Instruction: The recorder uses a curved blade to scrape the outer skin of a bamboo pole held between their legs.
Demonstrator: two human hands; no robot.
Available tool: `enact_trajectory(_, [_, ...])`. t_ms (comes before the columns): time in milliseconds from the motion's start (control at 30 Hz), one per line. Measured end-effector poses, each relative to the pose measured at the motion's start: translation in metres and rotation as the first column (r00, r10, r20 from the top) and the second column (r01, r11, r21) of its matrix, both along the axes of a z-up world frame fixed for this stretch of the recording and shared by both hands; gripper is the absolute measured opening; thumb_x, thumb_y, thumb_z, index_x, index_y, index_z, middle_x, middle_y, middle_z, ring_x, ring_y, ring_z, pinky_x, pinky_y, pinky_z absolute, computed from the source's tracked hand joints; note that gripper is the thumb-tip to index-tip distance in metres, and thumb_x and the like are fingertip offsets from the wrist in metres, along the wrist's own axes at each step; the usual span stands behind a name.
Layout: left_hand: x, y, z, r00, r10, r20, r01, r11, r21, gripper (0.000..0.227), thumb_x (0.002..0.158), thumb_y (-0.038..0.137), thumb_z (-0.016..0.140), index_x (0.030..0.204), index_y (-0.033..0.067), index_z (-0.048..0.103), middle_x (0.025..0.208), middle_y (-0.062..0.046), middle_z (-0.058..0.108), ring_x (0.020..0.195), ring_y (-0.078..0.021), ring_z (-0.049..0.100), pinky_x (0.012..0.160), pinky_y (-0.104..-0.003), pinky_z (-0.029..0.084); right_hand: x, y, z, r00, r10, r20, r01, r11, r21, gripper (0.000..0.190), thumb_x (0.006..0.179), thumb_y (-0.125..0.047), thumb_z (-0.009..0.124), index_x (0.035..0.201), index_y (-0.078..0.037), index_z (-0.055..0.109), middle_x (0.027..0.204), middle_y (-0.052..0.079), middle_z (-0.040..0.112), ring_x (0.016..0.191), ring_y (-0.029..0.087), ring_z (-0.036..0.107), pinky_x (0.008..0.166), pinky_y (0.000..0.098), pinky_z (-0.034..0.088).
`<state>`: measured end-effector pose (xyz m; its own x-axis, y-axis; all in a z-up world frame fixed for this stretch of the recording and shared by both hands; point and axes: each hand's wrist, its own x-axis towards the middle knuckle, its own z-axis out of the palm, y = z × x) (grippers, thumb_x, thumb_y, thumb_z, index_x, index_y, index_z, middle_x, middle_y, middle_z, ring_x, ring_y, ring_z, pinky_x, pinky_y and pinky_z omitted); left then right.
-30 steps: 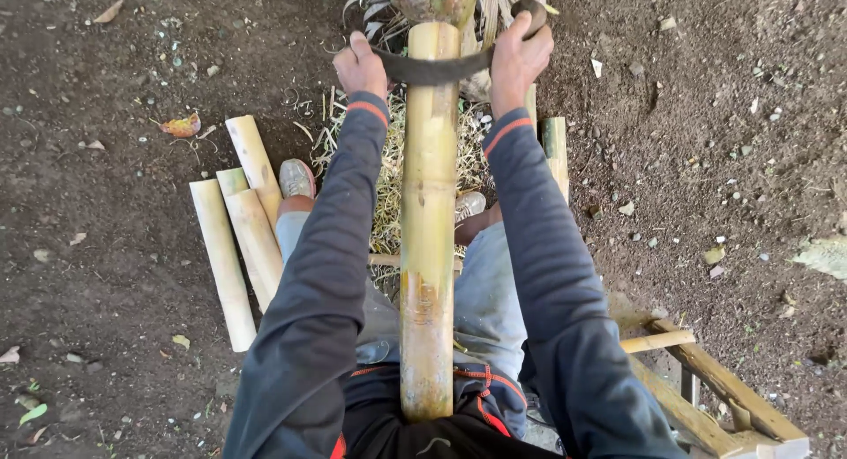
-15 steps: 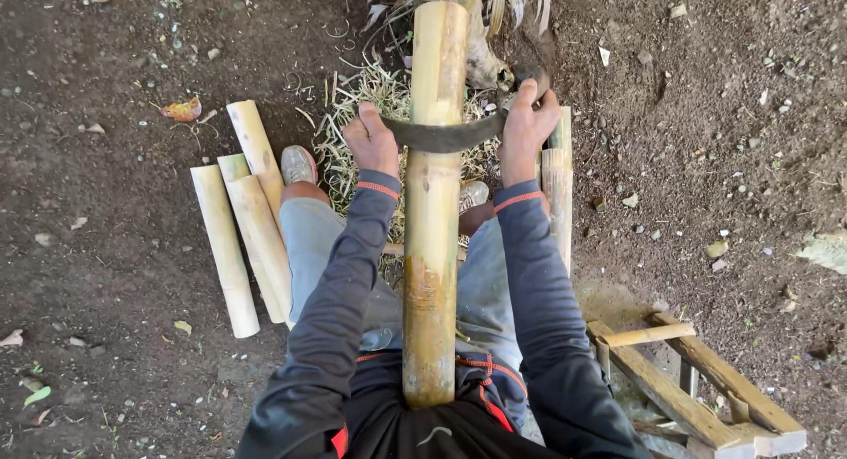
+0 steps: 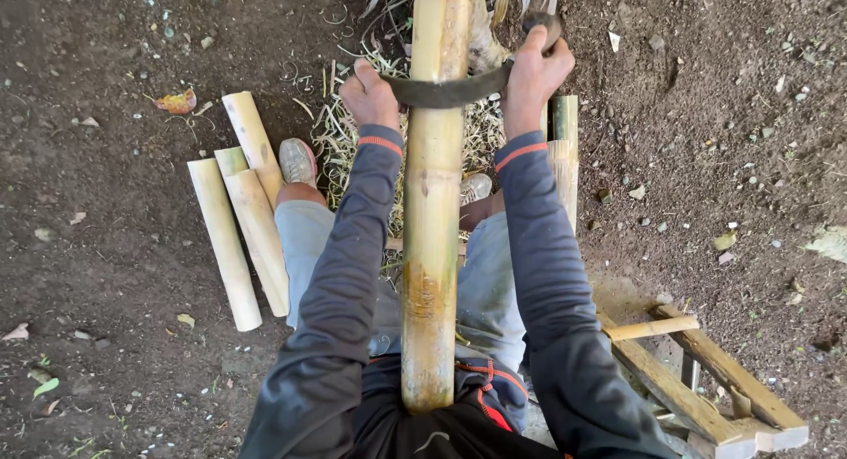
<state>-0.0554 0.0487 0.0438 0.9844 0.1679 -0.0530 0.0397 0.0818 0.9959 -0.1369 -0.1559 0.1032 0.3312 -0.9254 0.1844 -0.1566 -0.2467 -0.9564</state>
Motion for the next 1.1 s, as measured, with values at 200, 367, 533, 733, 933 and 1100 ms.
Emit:
enact_trajectory(200, [0.052, -0.033, -0.013, 1.0, 0.006, -0.03, -0.007, 0.999, -0.035, 0.06, 0.104, 0.028, 0.048, 0.051, -0.0007, 0.048, 0.044, -0.002, 0.044, 0.037, -0.0157, 0.038, 0.04, -0.04, 0.032, 0.044, -0.026, 0.0, 0.992, 0.012, 0.127, -0.027, 0.993, 0.116, 0.032, 0.092, -0.022, 0.058, 0.083, 0.008, 0.063, 0.073, 0.014, 0.064, 0.062, 0.022, 0.062, 0.058, 0.0388, 0.052])
enact_trajectory(367, [0.104, -0.064, -0.031, 0.998, 0.053, -0.016, -0.052, 0.997, 0.059, 0.059, 0.102, 0.029, 0.05, 0.055, -0.0061, 0.049, 0.046, -0.011, 0.047, 0.04, -0.0252, 0.043, 0.047, -0.047, 0.038, 0.084, -0.069, -0.036, 0.99, -0.141, 0.015, 0.141, 0.99, 0.003, 0.04, 0.09, -0.03, 0.063, 0.099, 0.009, 0.058, 0.093, 0.019, 0.064, 0.082, 0.026, 0.066, 0.077, 0.0421, 0.056])
enact_trajectory(533, [0.129, -0.079, -0.033, 0.996, 0.088, -0.035, -0.086, 0.995, 0.045, 0.055, 0.096, 0.03, 0.051, 0.058, -0.0076, 0.058, 0.052, -0.016, 0.063, 0.049, -0.03, 0.06, 0.06, -0.049, 0.049, 0.108, -0.084, -0.038, 0.981, -0.171, -0.089, 0.174, 0.984, 0.027, 0.049, 0.085, -0.036, 0.066, 0.104, 0.008, 0.057, 0.094, 0.018, 0.069, 0.082, 0.024, 0.069, 0.08, 0.0406, 0.056])
enact_trajectory(733, [0.11, -0.065, 0.022, 0.948, -0.023, -0.318, 0.01, 0.999, -0.043, 0.052, 0.098, 0.034, 0.047, 0.063, -0.0044, 0.048, 0.05, -0.018, 0.056, 0.032, -0.0283, 0.054, 0.033, -0.045, 0.044, 0.091, -0.055, -0.001, 0.982, -0.175, -0.074, 0.189, 0.942, 0.277, 0.046, 0.081, -0.03, 0.063, 0.104, 0.008, 0.052, 0.092, 0.021, 0.066, 0.07, 0.024, 0.066, 0.057, 0.0432, 0.058])
enact_trajectory(933, [0.103, -0.051, -0.005, 0.947, -0.106, -0.305, 0.117, 0.993, 0.021, 0.041, 0.098, 0.037, 0.048, 0.084, -0.0005, 0.049, 0.054, -0.01, 0.056, 0.031, -0.0208, 0.054, 0.029, -0.038, 0.046, 0.068, -0.051, -0.024, 0.987, -0.148, -0.066, 0.159, 0.963, 0.217, 0.043, 0.085, -0.028, 0.062, 0.102, 0.012, 0.058, 0.086, 0.017, 0.071, 0.067, 0.022, 0.07, 0.059, 0.038, 0.059])
enact_trajectory(1100, [0.041, -0.003, -0.006, 0.97, -0.154, -0.186, 0.132, 0.983, -0.129, 0.044, 0.103, 0.037, 0.049, 0.075, 0.003, 0.048, 0.064, -0.002, 0.05, 0.042, -0.0147, 0.051, 0.033, -0.035, 0.046, 0.015, -0.003, 0.001, 0.998, 0.003, 0.062, -0.008, 0.997, 0.074, 0.035, 0.091, -0.028, 0.057, 0.09, 0.006, 0.062, 0.081, 0.01, 0.063, 0.064, 0.019, 0.066, 0.058, 0.0398, 0.06])
